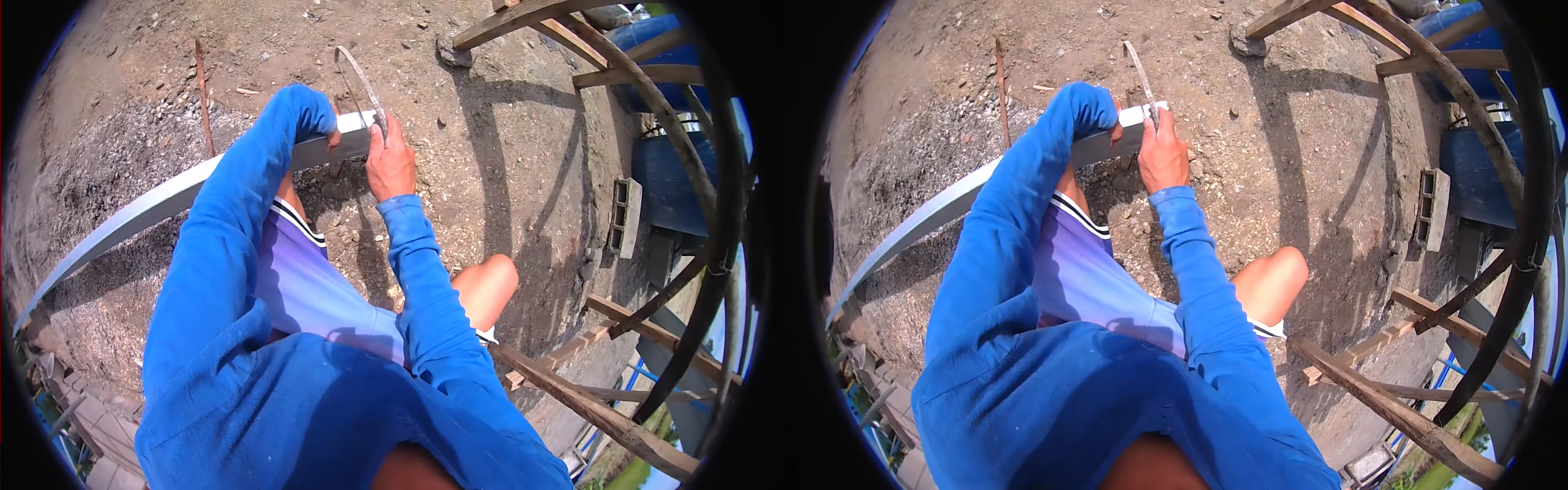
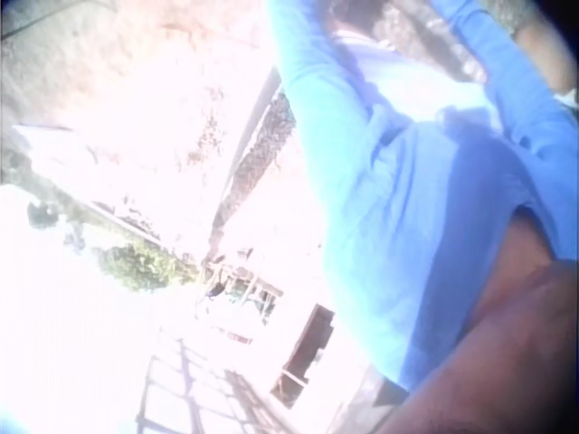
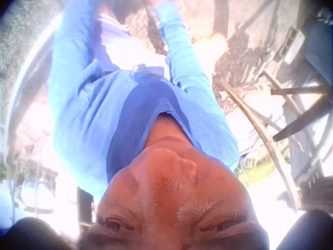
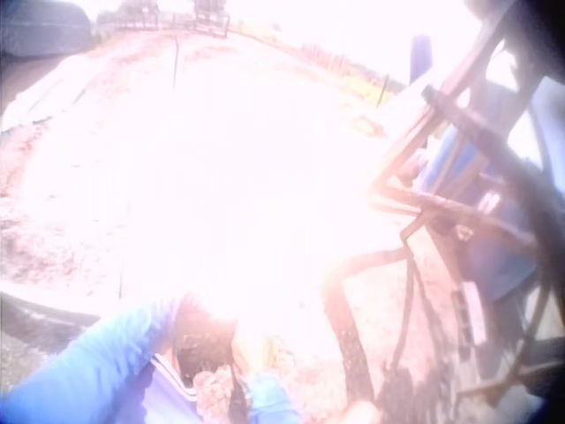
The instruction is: Sawing a white metal gutter piece using a hacksaw.
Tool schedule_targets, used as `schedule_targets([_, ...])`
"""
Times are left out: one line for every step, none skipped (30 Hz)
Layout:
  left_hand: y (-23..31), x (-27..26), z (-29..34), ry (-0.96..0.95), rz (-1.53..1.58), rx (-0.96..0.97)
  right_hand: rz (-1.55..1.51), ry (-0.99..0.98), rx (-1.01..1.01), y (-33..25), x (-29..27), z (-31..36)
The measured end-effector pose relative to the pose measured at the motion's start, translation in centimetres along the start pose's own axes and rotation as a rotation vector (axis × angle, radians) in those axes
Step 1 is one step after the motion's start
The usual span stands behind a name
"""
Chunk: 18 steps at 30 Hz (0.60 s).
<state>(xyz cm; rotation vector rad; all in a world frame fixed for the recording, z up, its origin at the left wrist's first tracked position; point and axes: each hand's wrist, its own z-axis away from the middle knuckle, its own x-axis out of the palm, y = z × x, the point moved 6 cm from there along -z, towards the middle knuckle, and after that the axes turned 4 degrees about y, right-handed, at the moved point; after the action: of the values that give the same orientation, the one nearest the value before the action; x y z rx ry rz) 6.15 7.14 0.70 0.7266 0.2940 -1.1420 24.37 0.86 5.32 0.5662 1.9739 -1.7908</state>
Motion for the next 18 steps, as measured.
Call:
schedule_targets([-0.1,0.1,-0.2,-0.006,-0.009,0.042,-0.015,0.000,0.010,0.5,0.3,-0.1])
schedule_targets([-0.2,0.0,-0.4,-0.013,-0.018,0.083,-0.046,0.030,-0.056,1.0,0.7,0.0])
schedule_targets([0.1,0.0,-0.1,-0.016,-0.019,0.082,-0.047,0.029,-0.053,0.8,0.8,0.2])
schedule_targets([0.2,-0.4,0.2,0.062,-0.097,0.060,-0.011,0.019,-0.069,0.5,1.0,0.5])
schedule_targets([0.4,-0.5,0.4,0.138,-0.174,0.037,0.026,0.008,-0.085,0.3,1.1,0.7])
schedule_targets([0.8,0.2,0.7,0.136,-0.172,0.038,0.024,-0.005,-0.089,0.2,1.0,0.8])
schedule_targets([1.3,0.8,0.8,0.237,-0.183,0.022,0.028,-0.005,-0.085,0.5,0.9,0.8])
schedule_targets([1.8,1.2,0.6,0.338,-0.192,0.006,-0.019,0.031,-0.088,1.0,0.5,0.8])
schedule_targets([1.5,2.2,0.2,0.337,-0.187,-0.006,-0.076,0.055,-0.094,1.0,0.5,0.9])
schedule_targets([1.1,2.7,-0.2,0.490,-0.202,-0.052,-0.043,0.026,-0.059,0.7,0.4,1.0])
schedule_targets([0.6,3.2,-0.3,0.643,-0.218,-0.098,-0.045,0.016,-0.060,0.2,0.5,1.0])
schedule_targets([1.3,3.5,0.5,0.759,-0.288,-0.110,-0.027,0.006,-0.050,-0.1,0.4,0.7])
schedule_targets([1.4,2.9,0.5,0.757,-0.285,-0.111,-0.010,-0.003,-0.041,-0.2,0.3,0.5])
schedule_targets([1.3,2.4,-0.2,0.572,-0.265,-0.098,-0.007,-0.006,-0.039,-0.3,0.1,0.2])
schedule_targets([1.3,2.4,-0.5,0.387,-0.244,-0.083,-0.002,0.013,-0.071,-0.5,-0.1,0.0])
schedule_targets([1.5,2.2,-0.6,0.383,-0.242,-0.083,0.003,0.032,-0.102,-0.8,-0.6,-0.2])
schedule_targets([1.9,2.3,-0.8,0.336,-0.249,-0.064,0.006,0.031,-0.099,-0.7,-1.6,0.7])
schedule_targets([1.5,2.4,-1.0,0.289,-0.258,-0.051,-0.003,-0.006,-0.038,-0.7,-2.9,2.7])
